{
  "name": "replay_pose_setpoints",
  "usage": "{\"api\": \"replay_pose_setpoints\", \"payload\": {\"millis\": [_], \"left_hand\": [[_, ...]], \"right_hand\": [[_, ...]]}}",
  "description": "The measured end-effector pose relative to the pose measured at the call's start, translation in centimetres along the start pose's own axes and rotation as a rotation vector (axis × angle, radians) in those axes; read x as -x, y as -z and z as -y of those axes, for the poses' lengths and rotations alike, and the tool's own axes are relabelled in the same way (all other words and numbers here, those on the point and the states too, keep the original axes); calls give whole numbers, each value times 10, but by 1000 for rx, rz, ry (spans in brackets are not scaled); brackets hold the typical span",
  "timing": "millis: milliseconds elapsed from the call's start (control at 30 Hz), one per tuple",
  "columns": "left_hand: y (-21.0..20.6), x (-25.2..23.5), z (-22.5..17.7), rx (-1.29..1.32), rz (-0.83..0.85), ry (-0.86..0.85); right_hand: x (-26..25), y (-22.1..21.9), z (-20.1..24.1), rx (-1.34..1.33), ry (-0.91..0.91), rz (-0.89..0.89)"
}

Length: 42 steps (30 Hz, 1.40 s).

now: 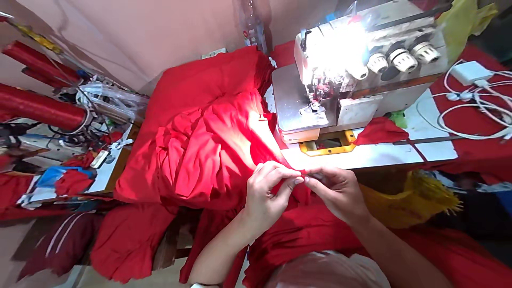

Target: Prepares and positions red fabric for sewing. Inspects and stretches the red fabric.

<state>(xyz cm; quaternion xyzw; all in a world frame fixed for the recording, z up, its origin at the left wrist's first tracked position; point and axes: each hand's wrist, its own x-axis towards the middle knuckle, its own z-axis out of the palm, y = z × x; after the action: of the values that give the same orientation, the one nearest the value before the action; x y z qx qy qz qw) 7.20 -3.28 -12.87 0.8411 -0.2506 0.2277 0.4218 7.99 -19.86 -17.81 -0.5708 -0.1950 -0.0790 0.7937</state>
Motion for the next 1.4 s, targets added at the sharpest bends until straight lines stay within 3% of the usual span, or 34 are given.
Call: {"api": "replay_pose_setpoints", "payload": {"millis": [200, 300, 567, 800, 933, 1133, 1400], "left_hand": [[-3, -5, -5, -85, -26, 58], [2, -4, 1, -158, 107, 78], [12, -13, -6, -127, 100, 36], [29, -15, -7, -100, -51, 41], [40, -14, -1, -98, -161, 47], [38, -12, -2, -130, -161, 64], [20, -11, 0, -186, 150, 13]], "right_hand": [[0, -1, 0, 9, 29, 5], [0, -1, -3, -11, 62, 19], [0, 1, -25, 160, 356, 3], [22, -14, -46, 306, 207, 0], [36, -19, -62, 264, 152, 34], [28, -26, -54, 273, 94, 10], [5, -24, -37, 206, 289, -7]]}}
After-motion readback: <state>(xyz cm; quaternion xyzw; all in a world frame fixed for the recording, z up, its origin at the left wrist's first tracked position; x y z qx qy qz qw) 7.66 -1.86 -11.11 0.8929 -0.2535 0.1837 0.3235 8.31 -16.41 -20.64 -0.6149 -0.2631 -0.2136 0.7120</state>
